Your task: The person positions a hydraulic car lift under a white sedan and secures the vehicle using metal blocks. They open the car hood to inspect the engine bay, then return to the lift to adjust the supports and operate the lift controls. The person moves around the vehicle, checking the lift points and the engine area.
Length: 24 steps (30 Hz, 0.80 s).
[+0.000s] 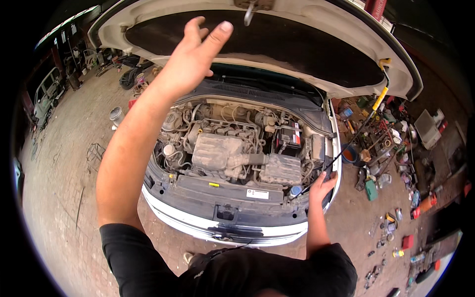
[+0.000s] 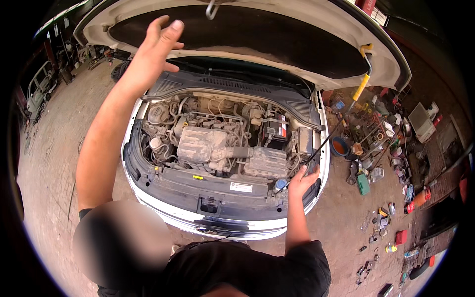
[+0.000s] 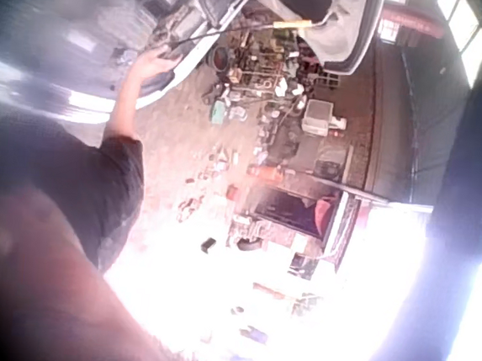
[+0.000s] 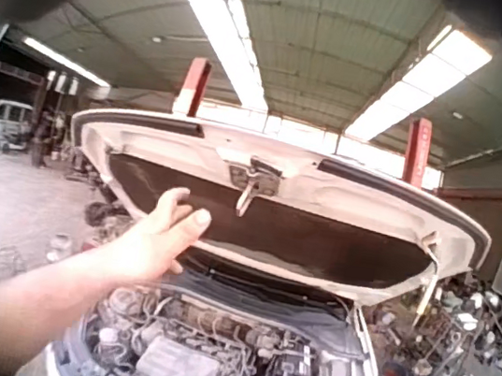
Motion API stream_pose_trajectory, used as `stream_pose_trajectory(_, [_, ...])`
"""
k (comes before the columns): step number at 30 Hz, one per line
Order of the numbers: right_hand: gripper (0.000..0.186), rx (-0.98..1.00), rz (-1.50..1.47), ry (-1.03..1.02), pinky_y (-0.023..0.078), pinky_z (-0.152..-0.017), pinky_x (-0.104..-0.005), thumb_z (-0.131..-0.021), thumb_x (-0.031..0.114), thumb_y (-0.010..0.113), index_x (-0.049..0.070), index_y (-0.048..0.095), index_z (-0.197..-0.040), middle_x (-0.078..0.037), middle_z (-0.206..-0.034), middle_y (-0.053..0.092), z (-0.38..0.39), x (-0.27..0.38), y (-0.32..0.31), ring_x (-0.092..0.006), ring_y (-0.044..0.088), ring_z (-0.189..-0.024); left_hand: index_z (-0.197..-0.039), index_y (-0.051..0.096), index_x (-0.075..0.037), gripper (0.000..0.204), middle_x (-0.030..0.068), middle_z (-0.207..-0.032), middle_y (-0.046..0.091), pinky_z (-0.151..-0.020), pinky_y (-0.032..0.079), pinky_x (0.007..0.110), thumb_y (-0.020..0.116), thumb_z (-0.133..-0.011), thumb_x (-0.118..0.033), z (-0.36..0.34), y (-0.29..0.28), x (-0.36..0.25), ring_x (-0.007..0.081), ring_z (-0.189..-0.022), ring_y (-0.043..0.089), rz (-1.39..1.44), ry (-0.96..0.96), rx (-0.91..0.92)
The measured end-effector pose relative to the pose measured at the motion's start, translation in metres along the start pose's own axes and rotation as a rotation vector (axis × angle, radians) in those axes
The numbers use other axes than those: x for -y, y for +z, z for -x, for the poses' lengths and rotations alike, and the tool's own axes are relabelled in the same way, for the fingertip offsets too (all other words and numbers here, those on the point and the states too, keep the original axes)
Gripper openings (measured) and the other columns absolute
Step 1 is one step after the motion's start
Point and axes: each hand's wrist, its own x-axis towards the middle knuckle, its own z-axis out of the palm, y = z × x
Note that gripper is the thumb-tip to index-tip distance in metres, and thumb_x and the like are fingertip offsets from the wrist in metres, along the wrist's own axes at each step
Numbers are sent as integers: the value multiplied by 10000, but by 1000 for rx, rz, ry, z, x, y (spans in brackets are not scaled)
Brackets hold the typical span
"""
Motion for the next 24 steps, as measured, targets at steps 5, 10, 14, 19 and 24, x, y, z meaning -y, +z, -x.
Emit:
stream_pose_trajectory(5, [683, 162, 432, 8, 272, -1054, -543, -889, 284, 620, -123, 308, -1341, -345, -1363, 332, 173, -28, 19, -484, 347, -1253, -1431, 253, 55, 817, 306, -1405, 393, -1079, 358, 380, 518, -927, -531, 200, -65, 150, 387, -1304, 421, -177, -89, 1108])
stream_pose_trajectory(10, [741, 849, 603, 152, 263, -1075, -540, -773, 351, 699, -3, 367, -1334, -306, -1422, 255, 383, 28, 59, -475, 279, -1300, -1352, 388, 87, 764, 303, -1262, 539, -996, 424, 398, 527, -914, -523, 483, -128, 346, 379, -1198, 527, -55, -889, 750])
stream_pose_trajectory(14, [748, 1326, 776, 113, 242, -1085, -551, -760, 359, 701, 19, 368, -1337, -271, -1466, 190, 474, 103, 82, -460, 226, -1335, -1352, 418, 65, 783, 260, -1219, 579, -821, 519, 359, 575, -874, -535, 591, -207, 359, 332, -1022, 619, 112, -1412, 721])
stream_pose_trajectory(19, [592, 1473, 136, -483, 258, -1063, -563, -772, 199, 685, -13, 424, -1260, -298, -1410, 258, 540, 231, 181, -505, 280, -1282, -1294, 483, 77, 716, 307, -1192, 583, -923, 476, 413, 564, -877, -498, 677, -298, 399, 405, -1132, 569, -59, -1564, 588])
stream_pose_trajectory(24, [508, 1412, -240, -536, 286, -1028, -559, -765, 137, 685, -4, 468, -1202, -294, -1377, 322, 592, 387, 330, -490, 341, -1242, -1290, 478, 26, 573, 168, -1063, 651, -739, 541, 397, 559, -917, -400, 703, -402, 458, 267, -926, 657, 85, -1886, 20])
